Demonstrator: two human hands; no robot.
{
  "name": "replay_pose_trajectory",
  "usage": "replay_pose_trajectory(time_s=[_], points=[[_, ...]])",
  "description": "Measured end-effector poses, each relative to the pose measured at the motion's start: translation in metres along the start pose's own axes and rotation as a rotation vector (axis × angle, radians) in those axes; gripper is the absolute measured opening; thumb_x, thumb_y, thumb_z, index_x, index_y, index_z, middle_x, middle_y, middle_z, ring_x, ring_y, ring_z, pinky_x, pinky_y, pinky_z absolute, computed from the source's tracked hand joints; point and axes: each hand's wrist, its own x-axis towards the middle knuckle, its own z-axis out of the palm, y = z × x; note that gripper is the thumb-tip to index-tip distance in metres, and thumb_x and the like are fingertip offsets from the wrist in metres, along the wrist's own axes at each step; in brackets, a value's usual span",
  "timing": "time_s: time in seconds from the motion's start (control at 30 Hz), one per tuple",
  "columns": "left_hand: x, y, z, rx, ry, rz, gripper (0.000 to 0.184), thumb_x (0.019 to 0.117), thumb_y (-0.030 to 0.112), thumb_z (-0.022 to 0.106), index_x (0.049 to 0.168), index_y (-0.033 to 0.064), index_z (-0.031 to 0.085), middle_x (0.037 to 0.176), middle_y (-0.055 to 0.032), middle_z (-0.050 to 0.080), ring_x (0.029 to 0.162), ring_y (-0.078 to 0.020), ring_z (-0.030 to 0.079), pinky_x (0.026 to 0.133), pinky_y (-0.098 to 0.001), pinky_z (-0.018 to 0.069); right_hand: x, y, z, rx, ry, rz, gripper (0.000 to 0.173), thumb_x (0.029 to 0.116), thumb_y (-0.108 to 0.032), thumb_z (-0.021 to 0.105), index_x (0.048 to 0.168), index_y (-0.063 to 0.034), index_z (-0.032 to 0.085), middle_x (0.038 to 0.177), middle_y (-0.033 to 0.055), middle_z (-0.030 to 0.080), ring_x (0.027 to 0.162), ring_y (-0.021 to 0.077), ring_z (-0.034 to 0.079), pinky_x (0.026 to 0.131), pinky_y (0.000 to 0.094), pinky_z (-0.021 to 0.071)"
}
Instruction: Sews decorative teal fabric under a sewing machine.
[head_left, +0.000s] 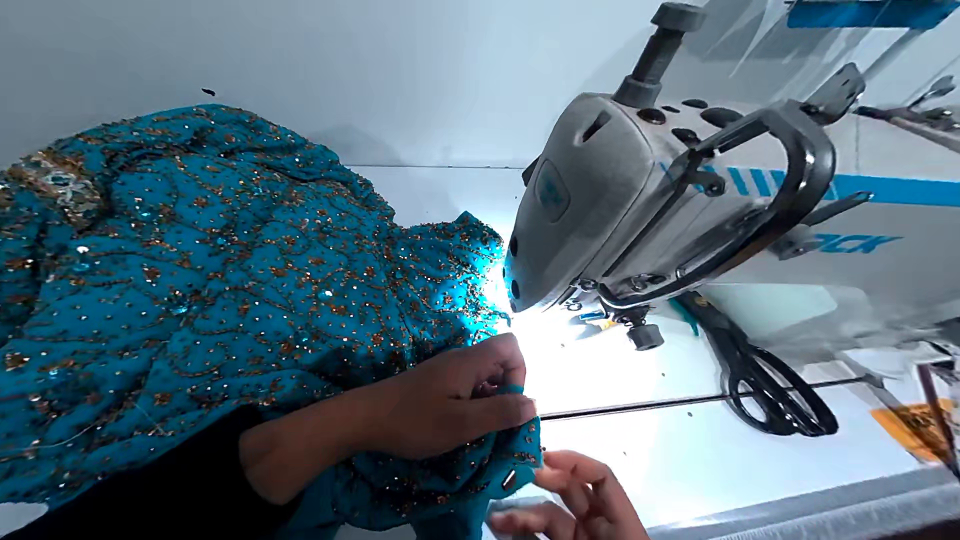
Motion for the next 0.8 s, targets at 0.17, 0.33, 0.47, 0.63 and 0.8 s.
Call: replay_pose_trajectory(time_s=[0.17,0.33,0.47,0.63,0.8], points=[[-0.005,0.002,0.002,-0.028,0.041,0.06,0.013,0.107,0.03,0.049,0.112,0.0185,0.052,0.09,0.0109,0.058,0.077,0.0069,0.057,0.068,-0.0117,0.0481,0.015,0.0,0.012,-0.12,0.003,-0.131,0.066,0.0907,0.004,0.068,0.141,-0.0002,0.027,0.141,0.0039,0.053,0.103,0.0078,0.07,0.081,0.0304,0.0636],[-0.005,-0.001,0.003,0.004,0.091,0.133,0.015,0.1077,0.029,0.048,0.114,0.0169,0.055,0.095,0.0103,0.058,0.086,0.0064,0.057,0.075,-0.0126,0.049,0.033,0.008,0.006,-0.369,0.083,-0.369,0.022,0.0949,-0.007,0.069,0.114,-0.0122,0.059,0.108,-0.0082,0.067,0.093,-0.0054,0.065,0.079,0.0158,0.0581],[-0.005,0.0,0.002,0.012,0.082,0.118,0.02,0.1078,0.033,0.047,0.108,0.0155,0.056,0.085,0.01,0.055,0.077,0.006,0.054,0.069,-0.0117,0.0466,0.036,0.011,-0.01,-0.535,0.054,-0.527,0.011,0.1036,-0.028,0.06,0.105,-0.019,0.067,0.103,-0.0081,0.063,0.101,-0.0042,0.062,0.087,0.0123,0.0535],[-0.01,0.007,-0.009,0.149,0.003,-0.046,0.032,0.0942,0.046,0.067,0.103,0.0146,0.063,0.086,0.0073,0.061,0.079,0.0026,0.059,0.069,-0.0179,0.0493,0.034,0.003,-0.027,-0.501,-0.028,-0.509,0.009,0.1029,-0.029,0.061,0.103,-0.0217,0.066,0.114,-0.0098,0.066,0.116,0.0026,0.063,0.098,0.0216,0.0549],[-0.01,0.008,-0.019,0.143,-0.119,-0.07,0.011,0.0904,0.022,0.075,0.093,0.0117,0.072,0.079,0.0074,0.068,0.074,0.0042,0.063,0.065,-0.0152,0.0522,0.03,0.002,-0.033,-0.415,-0.118,-0.559,0.012,0.1027,-0.022,0.058,0.096,-0.0197,0.067,0.124,-0.0059,0.068,0.126,0.0136,0.062,0.101,0.0305,0.0566]])
